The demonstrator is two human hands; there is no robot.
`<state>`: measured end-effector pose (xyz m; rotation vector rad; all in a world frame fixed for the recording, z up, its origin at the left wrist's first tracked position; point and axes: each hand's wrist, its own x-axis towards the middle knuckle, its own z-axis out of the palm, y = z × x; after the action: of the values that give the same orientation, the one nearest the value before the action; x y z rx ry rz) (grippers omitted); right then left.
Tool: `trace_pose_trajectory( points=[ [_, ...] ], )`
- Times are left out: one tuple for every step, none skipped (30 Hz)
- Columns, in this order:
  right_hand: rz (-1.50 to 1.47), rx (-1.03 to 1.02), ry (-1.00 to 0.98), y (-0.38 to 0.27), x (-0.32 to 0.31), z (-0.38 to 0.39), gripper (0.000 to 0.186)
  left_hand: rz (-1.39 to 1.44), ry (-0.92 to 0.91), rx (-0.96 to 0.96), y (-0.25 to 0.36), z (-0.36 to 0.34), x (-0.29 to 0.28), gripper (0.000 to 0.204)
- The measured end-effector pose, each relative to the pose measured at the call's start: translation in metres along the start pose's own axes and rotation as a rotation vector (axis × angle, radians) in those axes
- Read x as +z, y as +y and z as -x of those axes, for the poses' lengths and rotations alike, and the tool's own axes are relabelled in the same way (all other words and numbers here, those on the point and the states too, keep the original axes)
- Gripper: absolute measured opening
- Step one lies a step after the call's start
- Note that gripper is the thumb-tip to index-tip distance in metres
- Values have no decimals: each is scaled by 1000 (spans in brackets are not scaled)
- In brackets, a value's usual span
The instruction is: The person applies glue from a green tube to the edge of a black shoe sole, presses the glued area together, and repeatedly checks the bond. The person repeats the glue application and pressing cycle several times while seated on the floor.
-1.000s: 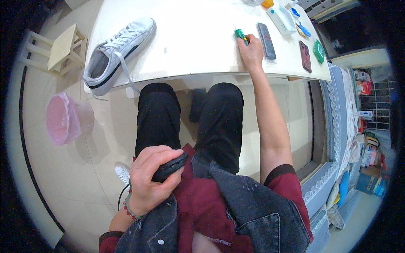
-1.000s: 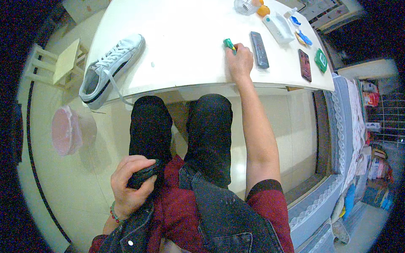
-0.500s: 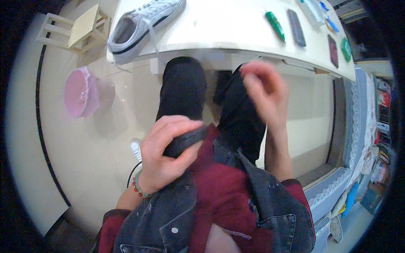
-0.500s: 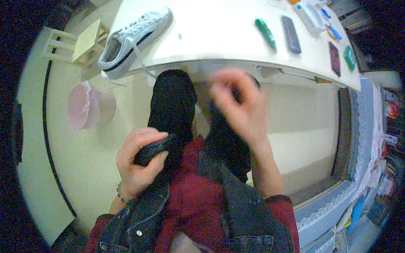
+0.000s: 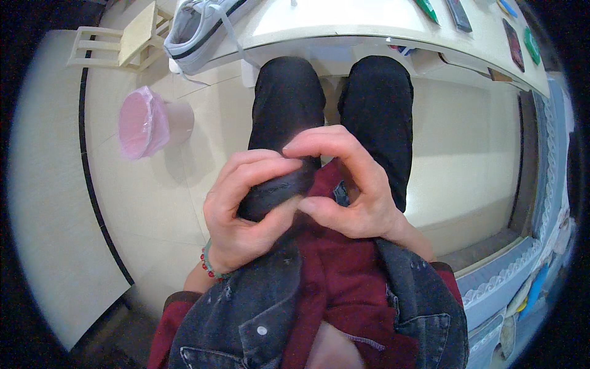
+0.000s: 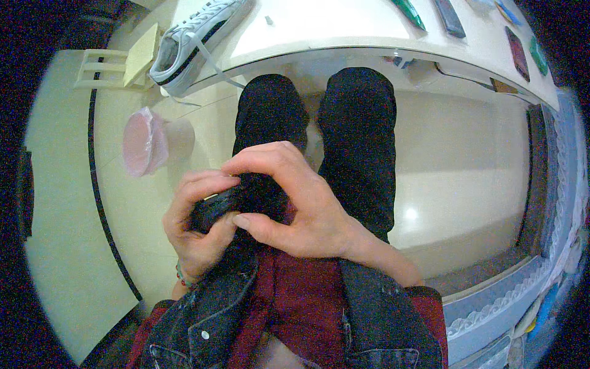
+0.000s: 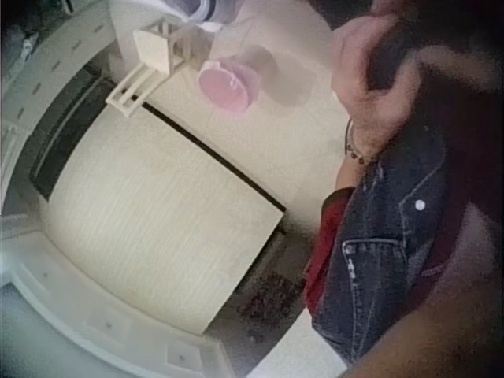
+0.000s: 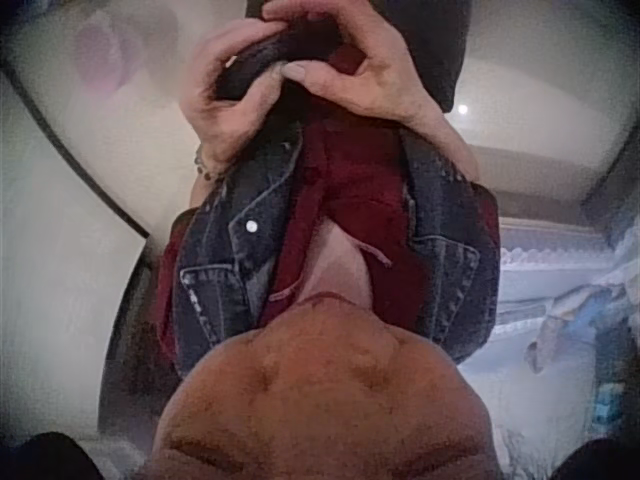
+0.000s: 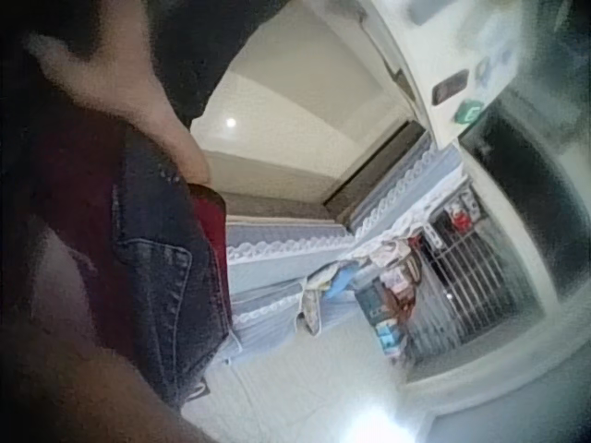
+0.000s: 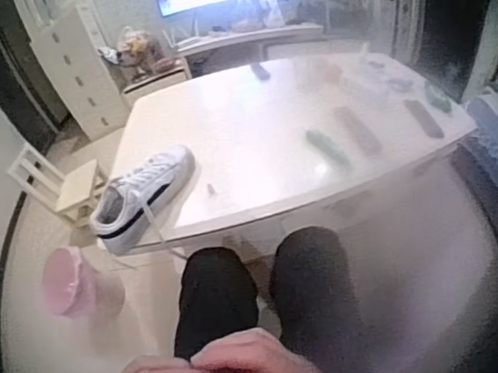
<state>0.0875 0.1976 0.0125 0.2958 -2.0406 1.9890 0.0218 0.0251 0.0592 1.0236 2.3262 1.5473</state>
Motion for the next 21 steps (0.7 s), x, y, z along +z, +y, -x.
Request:
trace_pose_trajectory(
  points=[
    [-30,-12,11,0,1,0,53,-3,3,5,0,1,0,37],
    [-55,-12,20,1,1,-1,52,8,1,0,0,2,0,37],
    [-78,-11,29,1,1,-1,52,11,3,0,0,2,0,37],
    [-72,-13,32,1,1,-1,50,12,11,5,0,2,1,37],
    [-66,-15,35,2,1,-2,49,28,12,0,-1,2,1,37],
    [-64,-26,44,2,0,-2,47,42,18,-2,-2,2,2,37],
    [-65,-10,65,2,1,-2,45,56,24,4,-2,1,2,37],
    [-71,-3,92,2,3,-3,43,55,21,15,-3,1,1,37],
    [-76,4,117,2,4,-3,41,55,17,35,-4,-1,0,37],
    [-67,6,116,1,4,-4,41,55,17,51,-5,-1,0,37],
    [-56,10,114,1,4,-4,40,71,18,59,-6,-2,0,37],
    [-41,20,108,0,4,-5,40,88,22,63,-8,-2,0,37],
    [-39,16,110,-1,4,-6,40,106,25,66,-9,-3,0,38],
    [-32,20,109,-1,4,-7,40,118,28,70,-10,-4,-1,38],
    [-24,18,110,-1,4,-7,40,132,31,74,-11,-4,-1,38],
    [-25,29,102,-1,4,-8,40,140,36,80,-12,-4,-2,38],
    [-24,33,98,-1,4,-9,39,148,46,81,-13,-4,-2,38],
    [-28,35,97,-1,4,-10,39,150,55,83,-14,-5,-2,37],
    [-42,40,100,0,4,-11,39,152,64,84,-15,-5,-2,37],
    [-59,43,105,1,5,-12,38,157,73,86,-16,-5,-2,37],
    [-77,47,111,1,6,-13,37,161,80,88,-17,-6,-2,37]
  ],
)
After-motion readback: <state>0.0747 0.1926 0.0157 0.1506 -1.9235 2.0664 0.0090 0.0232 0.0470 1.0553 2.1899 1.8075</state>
